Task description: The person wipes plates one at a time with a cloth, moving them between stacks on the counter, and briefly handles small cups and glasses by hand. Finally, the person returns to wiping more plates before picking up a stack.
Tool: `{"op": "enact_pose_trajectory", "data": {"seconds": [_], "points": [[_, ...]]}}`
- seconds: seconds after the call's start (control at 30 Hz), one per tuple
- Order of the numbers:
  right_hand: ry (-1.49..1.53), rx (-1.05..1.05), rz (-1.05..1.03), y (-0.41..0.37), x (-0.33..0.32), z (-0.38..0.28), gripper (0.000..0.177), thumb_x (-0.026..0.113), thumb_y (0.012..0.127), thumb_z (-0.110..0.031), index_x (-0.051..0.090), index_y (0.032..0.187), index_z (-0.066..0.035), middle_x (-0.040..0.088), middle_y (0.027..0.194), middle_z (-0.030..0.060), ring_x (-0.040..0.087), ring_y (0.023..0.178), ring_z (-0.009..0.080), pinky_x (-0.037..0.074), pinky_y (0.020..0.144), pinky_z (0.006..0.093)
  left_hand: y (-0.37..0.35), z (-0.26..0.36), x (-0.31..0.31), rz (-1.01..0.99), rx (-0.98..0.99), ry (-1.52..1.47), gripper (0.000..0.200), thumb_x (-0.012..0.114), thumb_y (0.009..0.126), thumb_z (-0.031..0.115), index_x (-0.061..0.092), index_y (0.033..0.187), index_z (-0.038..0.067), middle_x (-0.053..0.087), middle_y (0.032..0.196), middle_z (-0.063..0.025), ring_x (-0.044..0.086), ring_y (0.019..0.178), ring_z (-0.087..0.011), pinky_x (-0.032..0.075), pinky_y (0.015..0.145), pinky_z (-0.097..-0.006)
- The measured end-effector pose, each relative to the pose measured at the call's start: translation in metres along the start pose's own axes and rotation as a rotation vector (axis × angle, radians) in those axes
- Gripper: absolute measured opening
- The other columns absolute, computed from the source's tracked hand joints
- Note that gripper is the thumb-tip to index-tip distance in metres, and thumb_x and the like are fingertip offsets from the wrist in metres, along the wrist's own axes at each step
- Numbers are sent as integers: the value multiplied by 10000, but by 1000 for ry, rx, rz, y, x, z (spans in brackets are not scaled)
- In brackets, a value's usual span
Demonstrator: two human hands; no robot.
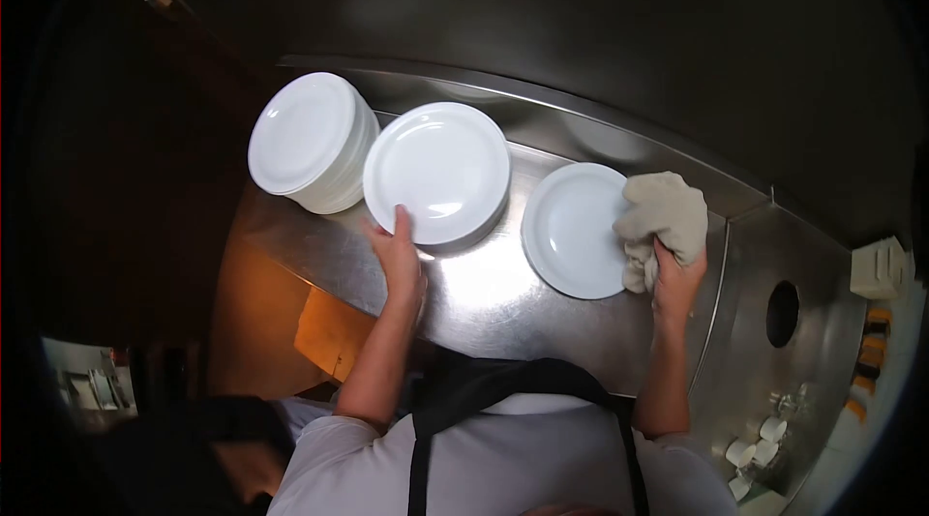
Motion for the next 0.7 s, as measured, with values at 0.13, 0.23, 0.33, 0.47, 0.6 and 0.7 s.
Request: {"op": "enact_pose_trajectory", "data": {"seconds": [0.13, 0.23, 0.33, 0.47, 0.6, 0.7], "points": [[-494, -85, -32, 22, 17, 15, 550, 798, 741, -49, 584, 1242, 21, 664, 1203, 178, 644, 1115, 331, 495, 957, 384, -73, -29, -33, -185, 242, 291, 619, 620, 944, 67, 261, 1446, 14, 477, 1094, -96, 503, 972, -139, 454, 845, -289], [-942, -296, -328, 33, 53, 62, 658, 828, 676, -158, 584, 1265, 8, 566, 1352, 227, 497, 1308, 386, 352, 1109, 489, -112, -69, -9, -744, -165, 359, 653, 692, 931, 143, 298, 1431, -1, 610, 936, -76, 605, 764, -128, 504, 685, -257], [-1017, -426, -525, 16, 105, 74, 738, 827, 672, -244, 559, 1316, 0, 458, 1478, 221, 371, 1426, 344, 188, 1205, 510, -111, -91, 40, -885, -464, 506, 907, 700, 930, 190, 55, 1543, 11, 674, 1021, -161, 666, 727, -179, 548, 602, -304], [-726, -405, -915, -40, 117, 64, 764, 814, 686, -243, 531, 1352, 0, 478, 1472, 186, 395, 1416, 325, 190, 1212, 496, -83, -130, 61, -1062, -57, 471, 846, 675, 906, 115, 110, 1534, 67, 626, 1160, -181, 685, 896, -231, 583, 623, -320], [-771, -185, -935, -74, 55, 34, 765, 796, 690, -192, 517, 1379, -14, 477, 1470, 195, 405, 1410, 327, 215, 1201, 508, -90, -95, 50, -1061, -59, 470, 853, 665, 877, 31, 106, 1519, 85, 530, 1294, -202, 641, 1082, -301, 618, 595, -313], [-1065, -230, -823, -63, 18, 35, 772, 774, 703, -164, 495, 1407, -13, 417, 1516, 207, 370, 1428, 355, 216, 1182, 568, -105, -79, 27, -1041, -393, 430, 885, 654, 879, 0, 54, 1524, 96, 486, 1324, -213, 634, 1067, -305, 626, 611, -315]]}}
Point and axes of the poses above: each hand's wrist, its own y-axis towards the middle knuckle, its own x-axis out of the palm, z = x × y, the point moved 3 cm from there along y, towards the middle knuckle
